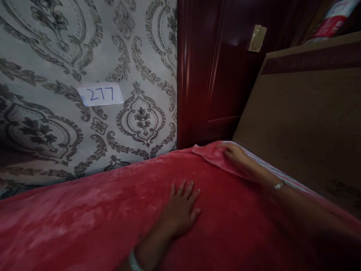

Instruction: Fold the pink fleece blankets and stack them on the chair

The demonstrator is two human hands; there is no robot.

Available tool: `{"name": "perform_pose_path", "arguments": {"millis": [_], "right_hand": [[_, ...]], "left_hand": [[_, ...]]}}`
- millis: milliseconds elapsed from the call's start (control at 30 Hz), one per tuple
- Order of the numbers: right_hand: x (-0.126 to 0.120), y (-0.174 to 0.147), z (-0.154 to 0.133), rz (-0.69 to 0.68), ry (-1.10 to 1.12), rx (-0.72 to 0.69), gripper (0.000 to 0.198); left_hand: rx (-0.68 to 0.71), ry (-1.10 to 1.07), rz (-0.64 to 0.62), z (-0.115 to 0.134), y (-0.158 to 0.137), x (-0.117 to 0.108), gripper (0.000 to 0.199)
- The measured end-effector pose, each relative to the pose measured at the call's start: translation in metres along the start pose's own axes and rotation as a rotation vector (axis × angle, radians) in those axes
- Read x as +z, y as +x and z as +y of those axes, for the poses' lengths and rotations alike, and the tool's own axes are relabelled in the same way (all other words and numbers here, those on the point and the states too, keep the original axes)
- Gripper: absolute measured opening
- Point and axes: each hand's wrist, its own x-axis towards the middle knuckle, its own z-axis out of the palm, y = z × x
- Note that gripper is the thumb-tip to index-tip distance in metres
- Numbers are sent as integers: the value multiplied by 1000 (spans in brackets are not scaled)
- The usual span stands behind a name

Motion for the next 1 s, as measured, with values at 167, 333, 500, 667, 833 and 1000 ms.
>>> {"name": "perform_pose_path", "arguments": {"millis": [167,333,500,667,833,1000], "right_hand": [[-21,49,37,74,-256,205,52],[15,62,56,29,-499,281,56],[47,75,76,39,-493,343,56],[73,79,95,-60,-396,447,57],[73,72,103,-41,-367,481,56],[70,55,76,56,-383,296,56]], "left_hand": [[16,-40,33,-1,-1,1,62],[31,-55,42,-1,-3,5,62],[38,-66,50,3,-6,2,61],[99,-121,52,3,-9,0,58],[129,-93,69,0,-8,2,61],[124,-64,87,-1,-6,4,60]]}}
